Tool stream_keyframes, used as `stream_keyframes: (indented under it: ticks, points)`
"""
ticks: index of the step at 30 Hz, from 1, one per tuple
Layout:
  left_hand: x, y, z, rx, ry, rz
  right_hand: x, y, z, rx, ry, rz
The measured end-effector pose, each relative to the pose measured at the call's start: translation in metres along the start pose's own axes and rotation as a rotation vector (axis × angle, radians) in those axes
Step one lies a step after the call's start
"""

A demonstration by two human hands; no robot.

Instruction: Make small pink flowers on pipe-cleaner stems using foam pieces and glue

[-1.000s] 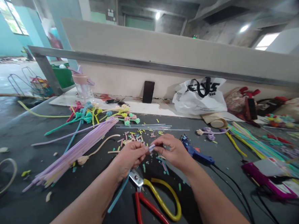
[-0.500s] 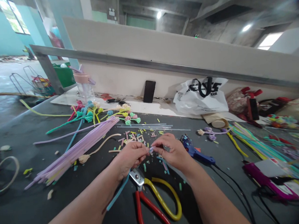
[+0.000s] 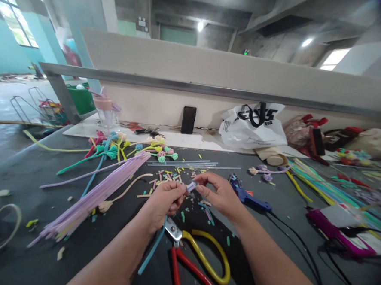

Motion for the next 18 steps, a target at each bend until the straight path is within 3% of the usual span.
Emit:
stream_keyframes:
  ticks: [6, 10, 12, 14, 18]
  points:
    - [-0.004, -0.002, -0.001, -0.016, -0.023, -0.026, -0.008, -0.001, -0.001, 0.023, -0.032, -0.035]
    - [0.0, 0.003, -0.001, -0.039, -0.008, -0.079, 0.004, -0.004, 0.004, 0.014, 0.045, 0.031]
    - [0.007, 0.01, 0.0, -0.067, 0.015, -0.126, 0.009, -0.014, 0.007, -0.001, 0.071, -0.071]
    - [0.015, 0.019, 0.0, -0.105, 0.037, -0.183, 0.003, -0.032, 0.003, 0.004, -0.032, -0.252]
    - [0.032, 0.045, -0.005, -0.198, 0.082, -0.302, -0.029, -0.067, -0.039, 0.058, -0.433, -0.563]
Point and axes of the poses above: each hand's wrist, its own z-axis towards the middle knuckle, its own x-axis out of the back of the hand, y = z × x, the point moved 6 cm from there along z, towards the middle knuckle, and after that the axes turned 9 degrees about y, right-handed, at the moved point
